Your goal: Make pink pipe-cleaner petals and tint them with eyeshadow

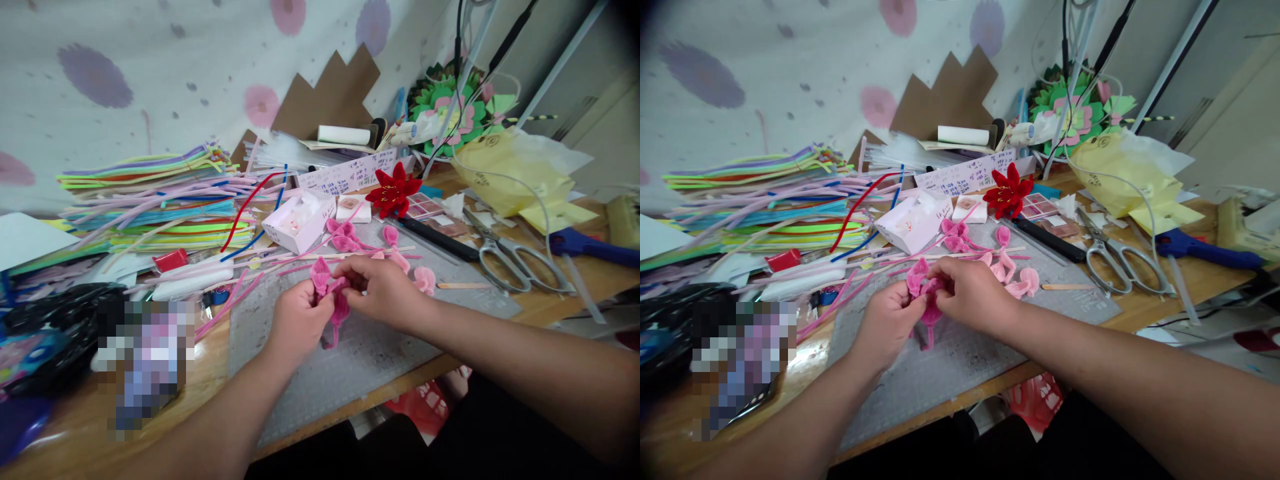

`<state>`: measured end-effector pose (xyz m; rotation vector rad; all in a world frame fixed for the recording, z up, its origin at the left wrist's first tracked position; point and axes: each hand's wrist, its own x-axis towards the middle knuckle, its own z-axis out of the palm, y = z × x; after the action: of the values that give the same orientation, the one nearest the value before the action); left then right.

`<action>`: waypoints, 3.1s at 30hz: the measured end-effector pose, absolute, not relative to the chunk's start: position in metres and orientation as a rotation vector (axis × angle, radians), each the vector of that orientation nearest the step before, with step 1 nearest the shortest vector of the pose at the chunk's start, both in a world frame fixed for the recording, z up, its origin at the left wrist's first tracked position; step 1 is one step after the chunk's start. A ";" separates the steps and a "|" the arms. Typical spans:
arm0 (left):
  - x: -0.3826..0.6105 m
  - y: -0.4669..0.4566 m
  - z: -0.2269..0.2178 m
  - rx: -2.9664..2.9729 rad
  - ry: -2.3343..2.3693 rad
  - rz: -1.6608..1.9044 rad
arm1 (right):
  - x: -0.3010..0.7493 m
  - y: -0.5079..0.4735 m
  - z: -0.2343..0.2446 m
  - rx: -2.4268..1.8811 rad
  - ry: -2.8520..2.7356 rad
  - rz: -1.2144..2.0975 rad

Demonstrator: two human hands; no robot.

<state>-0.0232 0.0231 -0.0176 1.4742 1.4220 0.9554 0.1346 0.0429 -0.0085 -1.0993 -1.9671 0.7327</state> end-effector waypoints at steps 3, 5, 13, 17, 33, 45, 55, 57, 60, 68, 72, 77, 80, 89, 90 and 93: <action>-0.022 0.022 -0.016 1.428 1.367 0.946 | 0.135 0.044 -0.009 -1.111 -1.936 0.760; -0.022 0.021 -0.015 1.398 1.346 0.940 | 0.134 0.043 -0.010 -1.104 -1.914 0.796; -0.023 0.022 -0.019 1.439 1.350 0.972 | 0.132 0.040 -0.007 -1.072 -1.959 0.737; -0.027 0.024 -0.020 1.457 1.251 0.992 | 0.137 0.040 -0.002 -0.931 -1.997 0.712; -0.041 0.031 -0.028 1.537 1.017 1.061 | 0.161 0.058 -0.005 -1.239 -1.893 0.826; -0.035 0.026 -0.013 1.537 0.796 0.826 | 0.136 0.045 -0.002 -0.760 -1.356 1.786; -0.036 0.022 -0.015 1.452 0.702 0.862 | 0.130 0.041 -0.006 -0.703 -1.313 1.819; -0.038 0.025 -0.017 1.444 0.749 0.898 | 0.135 0.048 -0.006 -0.707 -1.372 1.776; -0.043 0.036 -0.018 1.426 0.945 1.043 | 0.154 0.065 -0.002 -0.905 -1.430 1.553; -0.047 0.053 -0.018 1.743 1.419 0.794 | 0.189 0.078 0.000 -1.052 -2.533 0.433; -0.050 0.054 -0.020 2.004 1.360 0.612 | 0.200 0.081 0.000 -1.103 -2.492 0.146; -0.053 0.055 -0.020 2.164 1.492 0.511 | 0.227 0.090 0.006 -1.115 -2.418 0.069; -0.048 0.049 -0.017 2.244 1.534 0.712 | 0.224 0.086 0.005 -1.007 -2.469 0.161; -0.041 0.044 -0.024 2.128 1.474 0.591 | 0.168 0.056 -0.030 -0.736 -2.767 -0.213; -0.042 0.045 -0.026 2.093 1.495 0.558 | 0.165 0.053 -0.031 -0.716 -2.751 -0.265; -0.045 0.048 -0.028 2.047 1.523 0.527 | 0.164 0.049 -0.028 -0.673 -2.743 -0.296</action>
<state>-0.0452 0.0476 -0.0279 2.0470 1.5234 0.5268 0.1640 0.0492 -0.0281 -0.6728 -2.7428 -0.2964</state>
